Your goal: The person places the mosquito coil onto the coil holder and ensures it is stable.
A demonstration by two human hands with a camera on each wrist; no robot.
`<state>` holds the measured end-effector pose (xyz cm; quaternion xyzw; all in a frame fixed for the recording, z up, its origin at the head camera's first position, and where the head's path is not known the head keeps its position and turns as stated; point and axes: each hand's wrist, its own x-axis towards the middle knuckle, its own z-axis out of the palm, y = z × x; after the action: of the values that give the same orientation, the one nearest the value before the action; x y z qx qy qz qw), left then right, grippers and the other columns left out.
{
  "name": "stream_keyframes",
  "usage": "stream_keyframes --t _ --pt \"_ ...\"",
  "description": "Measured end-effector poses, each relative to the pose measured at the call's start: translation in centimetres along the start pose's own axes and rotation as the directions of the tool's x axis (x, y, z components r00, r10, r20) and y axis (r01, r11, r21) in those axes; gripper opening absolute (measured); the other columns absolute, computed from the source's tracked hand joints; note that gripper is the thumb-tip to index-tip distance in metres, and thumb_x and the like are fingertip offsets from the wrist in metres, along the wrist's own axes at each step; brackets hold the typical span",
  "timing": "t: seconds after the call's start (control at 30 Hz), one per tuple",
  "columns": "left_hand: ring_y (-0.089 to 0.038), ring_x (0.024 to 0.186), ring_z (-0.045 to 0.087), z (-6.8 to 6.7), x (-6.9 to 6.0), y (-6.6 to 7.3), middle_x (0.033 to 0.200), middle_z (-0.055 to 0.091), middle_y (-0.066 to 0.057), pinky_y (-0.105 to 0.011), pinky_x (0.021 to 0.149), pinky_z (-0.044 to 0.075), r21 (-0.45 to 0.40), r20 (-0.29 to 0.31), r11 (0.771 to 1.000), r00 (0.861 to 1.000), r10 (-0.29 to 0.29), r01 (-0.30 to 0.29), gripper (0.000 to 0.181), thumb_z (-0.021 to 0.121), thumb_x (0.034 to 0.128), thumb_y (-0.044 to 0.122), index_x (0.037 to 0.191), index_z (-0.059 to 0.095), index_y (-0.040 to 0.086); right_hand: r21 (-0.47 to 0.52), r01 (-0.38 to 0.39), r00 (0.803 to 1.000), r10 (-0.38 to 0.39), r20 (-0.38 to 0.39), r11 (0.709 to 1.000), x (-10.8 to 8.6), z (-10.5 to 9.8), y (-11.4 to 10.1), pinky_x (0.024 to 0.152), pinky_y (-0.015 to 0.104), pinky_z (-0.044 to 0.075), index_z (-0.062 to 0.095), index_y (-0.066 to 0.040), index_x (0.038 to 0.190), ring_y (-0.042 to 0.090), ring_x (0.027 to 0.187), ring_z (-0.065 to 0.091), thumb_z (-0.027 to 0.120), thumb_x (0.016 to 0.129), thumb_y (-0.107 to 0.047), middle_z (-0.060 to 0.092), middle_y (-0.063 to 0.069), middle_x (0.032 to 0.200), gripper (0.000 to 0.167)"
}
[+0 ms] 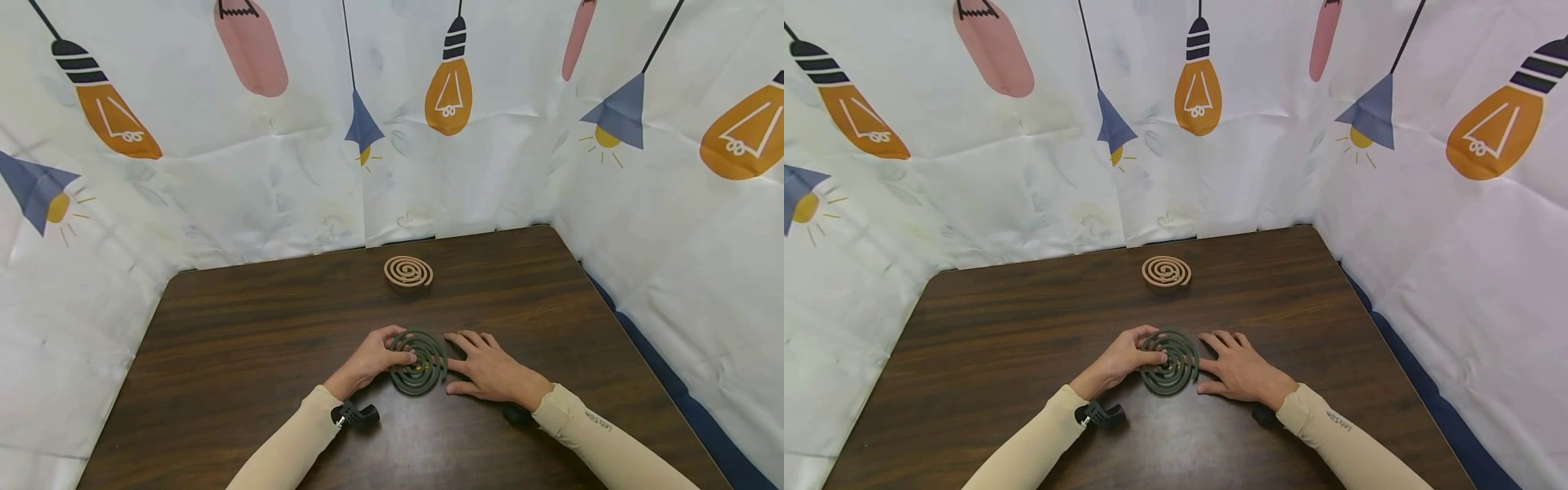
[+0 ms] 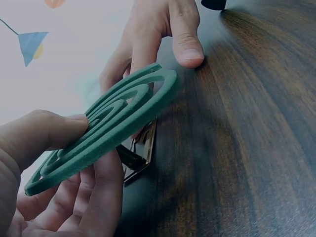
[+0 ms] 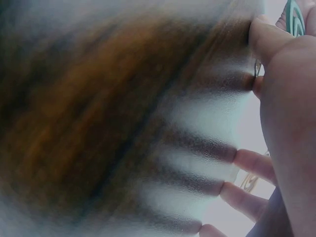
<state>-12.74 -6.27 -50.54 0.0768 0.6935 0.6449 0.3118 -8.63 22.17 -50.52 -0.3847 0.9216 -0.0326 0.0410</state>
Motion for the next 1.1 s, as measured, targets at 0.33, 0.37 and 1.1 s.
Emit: stream_keyframes --t 0.33,0.37,1.1 --pt "-0.009 0.080 0.074 -0.13 0.18 0.30 0.098 0.077 -0.003 -0.027 0.067 0.062 0.020 -0.005 1.000 1.000 -0.012 0.012 0.051 0.079 0.0889 0.008 0.134 0.057 -0.001 0.013 -0.007 1.000 0.007 0.013 1.000 0.05 -0.13 -0.03 0.105 0.061 0.045 0.049 -0.039 0.153 0.037 0.145 0.041 0.048 0.100 -0.066 0.037 0.013 0.163 0.060" --pt "-0.009 0.079 0.074 -0.13 0.19 0.32 0.098 0.077 -0.002 -0.027 0.067 0.062 0.021 -0.007 1.000 1.000 -0.013 0.014 0.051 0.079 0.0888 0.008 0.134 0.057 0.000 0.015 -0.008 1.000 0.008 0.014 1.000 0.05 -0.17 -0.05 0.105 0.061 0.044 0.049 -0.039 0.154 0.037 0.145 0.041 0.048 0.100 -0.067 0.037 0.013 0.163 0.060" --pt "-0.007 0.083 0.073 0.01 0.28 0.36 0.098 0.076 -0.002 -0.025 0.071 0.062 -0.004 -0.003 1.000 1.000 -0.001 0.001 0.048 0.078 0.0888 0.005 0.132 0.057 -0.002 0.009 -0.017 1.000 0.017 0.009 1.000 0.11 -0.25 -0.12 0.106 0.061 0.044 0.048 -0.041 0.154 0.036 0.146 0.041 0.048 0.100 -0.066 0.037 0.013 0.163 0.059"
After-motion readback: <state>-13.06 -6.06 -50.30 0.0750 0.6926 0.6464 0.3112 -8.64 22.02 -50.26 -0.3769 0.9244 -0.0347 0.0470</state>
